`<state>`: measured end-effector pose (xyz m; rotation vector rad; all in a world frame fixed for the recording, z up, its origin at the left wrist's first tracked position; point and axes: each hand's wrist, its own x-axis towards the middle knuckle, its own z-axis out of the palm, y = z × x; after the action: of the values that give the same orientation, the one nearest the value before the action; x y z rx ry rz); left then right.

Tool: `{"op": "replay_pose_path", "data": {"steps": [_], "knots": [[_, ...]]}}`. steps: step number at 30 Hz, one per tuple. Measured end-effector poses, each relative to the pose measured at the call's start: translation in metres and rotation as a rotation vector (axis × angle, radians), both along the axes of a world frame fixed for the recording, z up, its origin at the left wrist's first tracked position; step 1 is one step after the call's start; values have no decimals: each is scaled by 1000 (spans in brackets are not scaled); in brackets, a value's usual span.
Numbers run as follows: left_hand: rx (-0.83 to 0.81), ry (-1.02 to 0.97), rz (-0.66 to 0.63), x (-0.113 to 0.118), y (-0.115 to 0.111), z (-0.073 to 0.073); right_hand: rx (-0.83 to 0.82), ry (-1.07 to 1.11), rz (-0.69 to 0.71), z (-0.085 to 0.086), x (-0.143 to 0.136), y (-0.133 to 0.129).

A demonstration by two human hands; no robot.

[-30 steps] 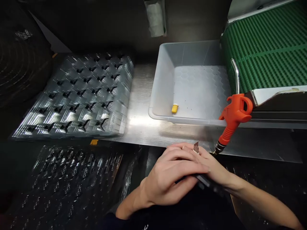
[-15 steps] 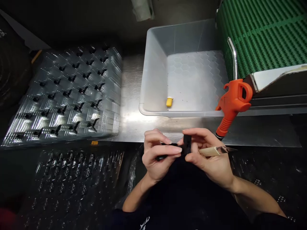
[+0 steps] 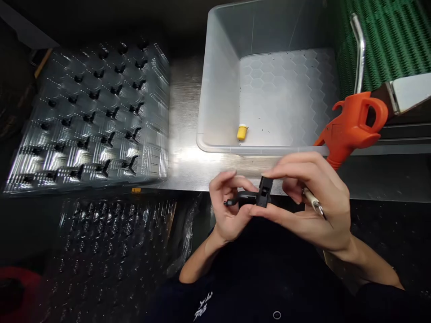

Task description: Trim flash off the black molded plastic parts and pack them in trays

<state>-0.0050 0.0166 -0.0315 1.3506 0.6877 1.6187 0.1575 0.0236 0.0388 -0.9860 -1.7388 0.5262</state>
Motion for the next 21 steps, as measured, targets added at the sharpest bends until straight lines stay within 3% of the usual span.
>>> {"op": "replay_pose_path", "data": {"steps": [2, 5, 8, 11, 13, 21], "knots": [[-87, 35, -202, -2, -3, 1, 3, 5, 6, 2, 0, 0], [-65, 148, -512, -3, -7, 4, -25, 1, 24, 5, -1, -1], [-154, 126, -674, -5, -14, 8, -40, 36, 22, 5, -2, -3], [-336, -39, -549, -6, -20, 13, -67, 144, 2, 2, -2, -6], [-364, -157, -427, -6, -22, 17, -88, 196, -5, 0, -2, -9], [-121, -217, -338, -7, -13, 37, -118, 218, -5, -7, 4, -15]]}}
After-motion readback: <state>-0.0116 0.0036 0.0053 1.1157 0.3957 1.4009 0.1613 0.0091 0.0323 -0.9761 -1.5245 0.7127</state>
